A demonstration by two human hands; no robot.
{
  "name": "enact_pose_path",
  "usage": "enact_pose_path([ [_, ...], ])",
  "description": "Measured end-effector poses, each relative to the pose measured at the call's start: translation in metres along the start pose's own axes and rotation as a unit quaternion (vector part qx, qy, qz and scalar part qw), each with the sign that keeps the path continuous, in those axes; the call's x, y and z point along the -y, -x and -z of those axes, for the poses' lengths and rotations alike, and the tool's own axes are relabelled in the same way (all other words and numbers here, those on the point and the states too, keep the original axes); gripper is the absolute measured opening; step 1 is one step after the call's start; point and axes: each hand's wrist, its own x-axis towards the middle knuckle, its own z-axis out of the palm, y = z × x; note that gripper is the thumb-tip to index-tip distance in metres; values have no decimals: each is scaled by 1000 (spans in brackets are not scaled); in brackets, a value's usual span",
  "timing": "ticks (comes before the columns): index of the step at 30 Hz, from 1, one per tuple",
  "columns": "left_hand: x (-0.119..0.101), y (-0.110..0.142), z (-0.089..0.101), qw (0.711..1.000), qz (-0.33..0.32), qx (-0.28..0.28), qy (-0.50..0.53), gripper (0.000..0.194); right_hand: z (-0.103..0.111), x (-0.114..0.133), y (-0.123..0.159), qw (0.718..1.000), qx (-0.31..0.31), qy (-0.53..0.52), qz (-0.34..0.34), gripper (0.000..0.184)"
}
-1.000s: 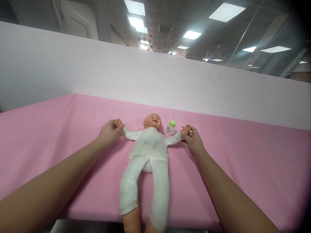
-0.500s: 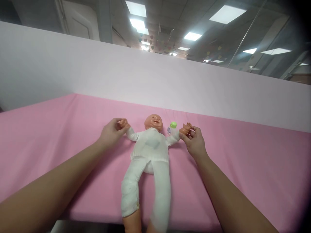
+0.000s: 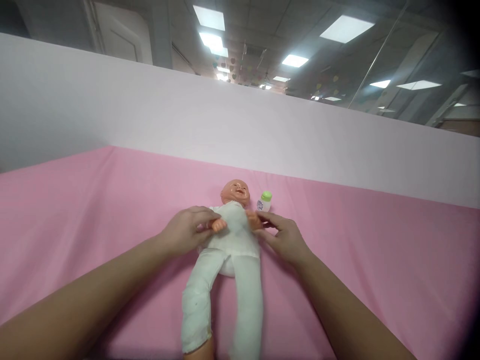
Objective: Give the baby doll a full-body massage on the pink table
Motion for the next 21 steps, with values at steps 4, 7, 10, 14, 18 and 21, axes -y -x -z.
enact_pose_path([
  [4, 9, -4, 8, 978, 165, -105, 76, 36, 9, -23, -10, 979, -156, -99, -79, 59],
  [7, 32, -5, 15, 942, 252, -182, 125, 46, 22, -43, -16, 958, -195, -169, -126, 70],
  [10, 64, -4, 20, 907, 334, -191, 173, 46, 36, -62, -17, 929, -197, -212, -229, 68],
  [14, 97, -1, 22, 850, 440, -142, 252, 41, 44, -80, -14, 903, -113, -224, -350, 48],
  [18, 99, -1, 23, 849, 437, -149, 257, 47, 42, -86, -13, 904, -101, -224, -349, 47],
  [21, 82, -1, 24, 882, 369, -183, 227, 52, 38, -80, -15, 920, -175, -210, -281, 56],
])
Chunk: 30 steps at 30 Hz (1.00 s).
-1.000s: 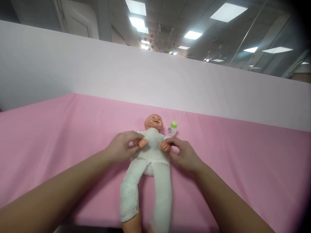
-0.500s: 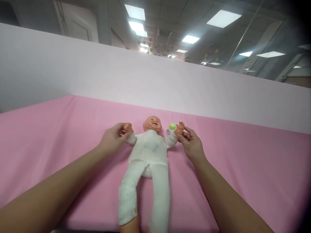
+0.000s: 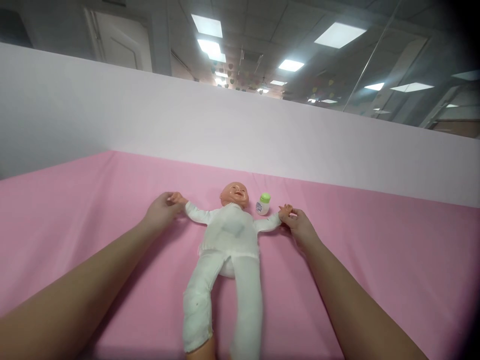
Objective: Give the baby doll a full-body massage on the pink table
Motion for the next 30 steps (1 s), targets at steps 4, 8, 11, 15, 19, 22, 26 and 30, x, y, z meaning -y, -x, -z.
enact_pose_path([
  [4, -23, 30, -15, 989, -137, 0, -49, 46, -20, 13, 20, 987, -14, 12, 157, 57],
  [8, -41, 62, -36, 949, -262, 64, -161, 30, -49, 28, 56, 966, 56, 79, 241, 40],
  [11, -44, 74, -46, 873, -398, 141, -244, 27, -63, 33, 74, 919, 140, 209, 302, 35],
  [15, -39, 73, -48, 813, -478, 191, -273, 35, -63, 32, 76, 877, 200, 283, 334, 43],
  [19, -35, 71, -48, 823, -472, 181, -259, 34, -57, 27, 69, 892, 189, 273, 307, 42],
  [22, -38, 71, -47, 876, -396, 119, -248, 29, -53, 24, 61, 937, 133, 205, 250, 44],
  [26, -40, 59, -40, 962, -207, -14, -178, 38, -42, 22, 42, 978, 35, 58, 195, 59],
  [30, -23, 27, -27, 990, -61, -75, -100, 45, -21, 15, 18, 994, -16, -23, 107, 67],
])
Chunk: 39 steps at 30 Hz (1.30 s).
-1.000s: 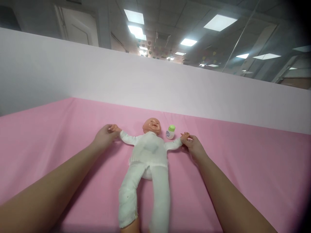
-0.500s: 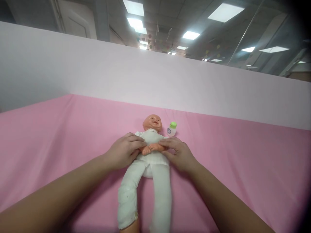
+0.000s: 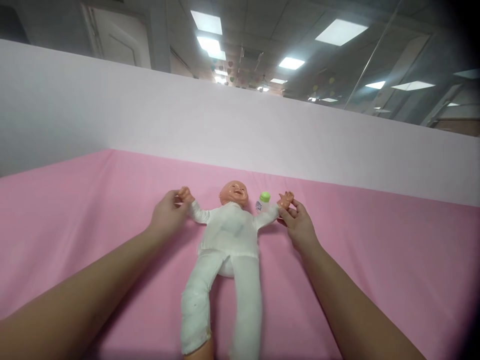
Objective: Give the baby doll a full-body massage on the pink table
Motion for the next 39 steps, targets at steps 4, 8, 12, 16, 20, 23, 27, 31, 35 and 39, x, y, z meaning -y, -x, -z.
enact_pose_path([
  [4, 24, -21, 1, 988, 121, 10, 98, 34, 19, -14, -13, 989, 25, 48, -138, 44],
  [8, 31, -25, 0, 985, 124, 17, 119, 32, 28, -19, -15, 974, 91, 98, -183, 32],
  [12, 26, -20, 0, 985, 97, 17, 140, 42, 25, -9, -12, 984, 56, 114, -129, 38],
  [16, 5, 0, 0, 988, -44, 42, 144, 43, 9, 17, 10, 990, 78, 106, 47, 53],
  [20, -21, 31, -3, 962, -228, 144, 51, 21, -15, 41, 45, 939, 209, 207, 181, 28],
  [23, -28, 42, -6, 903, -352, 245, -27, 18, -28, 46, 61, 882, 287, 285, 242, 28],
  [27, -22, 39, -8, 862, -407, 298, -48, 33, -32, 39, 61, 860, 313, 303, 265, 42],
  [31, -17, 38, -10, 874, -393, 284, -36, 35, -31, 29, 53, 888, 281, 289, 220, 39],
  [35, -16, 34, -12, 948, -253, 194, 9, 29, -30, 15, 37, 969, 136, 165, 121, 46],
  [39, -2, 9, -9, 989, -79, 76, 102, 40, -17, -1, 10, 999, 2, 7, 53, 64],
])
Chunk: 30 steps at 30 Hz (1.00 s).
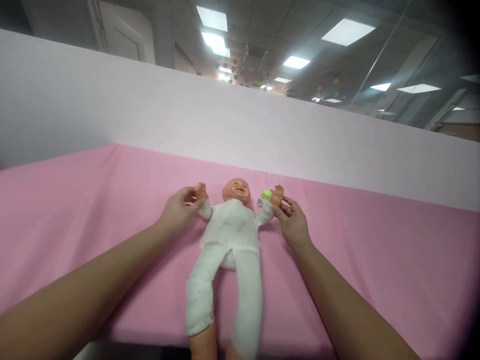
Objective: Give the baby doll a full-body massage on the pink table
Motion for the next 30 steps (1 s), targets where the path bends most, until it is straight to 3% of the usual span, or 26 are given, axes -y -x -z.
enact_pose_path([
  [2, 14, -13, 9, 996, 70, -48, 22, 38, 11, -9, -11, 998, -6, -37, -42, 63],
  [5, 31, -26, 21, 982, 169, -61, 57, 33, 28, -19, -21, 989, 24, -28, -141, 49],
  [8, 40, -30, 27, 978, 190, -47, 73, 29, 39, -22, -23, 974, 69, 25, -213, 34],
  [12, 40, -28, 23, 978, 183, -30, 97, 38, 43, -19, -20, 964, 117, 69, -227, 31],
  [16, 25, -18, 12, 986, 110, -14, 124, 51, 36, -8, -16, 978, 100, 87, -161, 37],
  [18, 11, -8, 6, 994, 43, 3, 97, 48, 28, 0, -11, 989, 87, 89, -75, 43],
  [20, -5, 4, 1, 998, -23, 44, 39, 42, 20, 11, -1, 988, 121, 92, 31, 45],
  [22, -18, 16, -3, 987, -90, 130, -32, 33, 10, 23, 12, 965, 210, 114, 107, 38],
  [25, -24, 25, -6, 950, -164, 249, -90, 29, -3, 39, 31, 908, 349, 168, 160, 31],
  [27, -21, 26, -7, 935, -190, 278, -113, 30, -8, 44, 37, 884, 386, 188, 182, 34],
  [30, -16, 26, -9, 923, -229, 271, -148, 29, -11, 43, 39, 877, 388, 210, 189, 39],
])
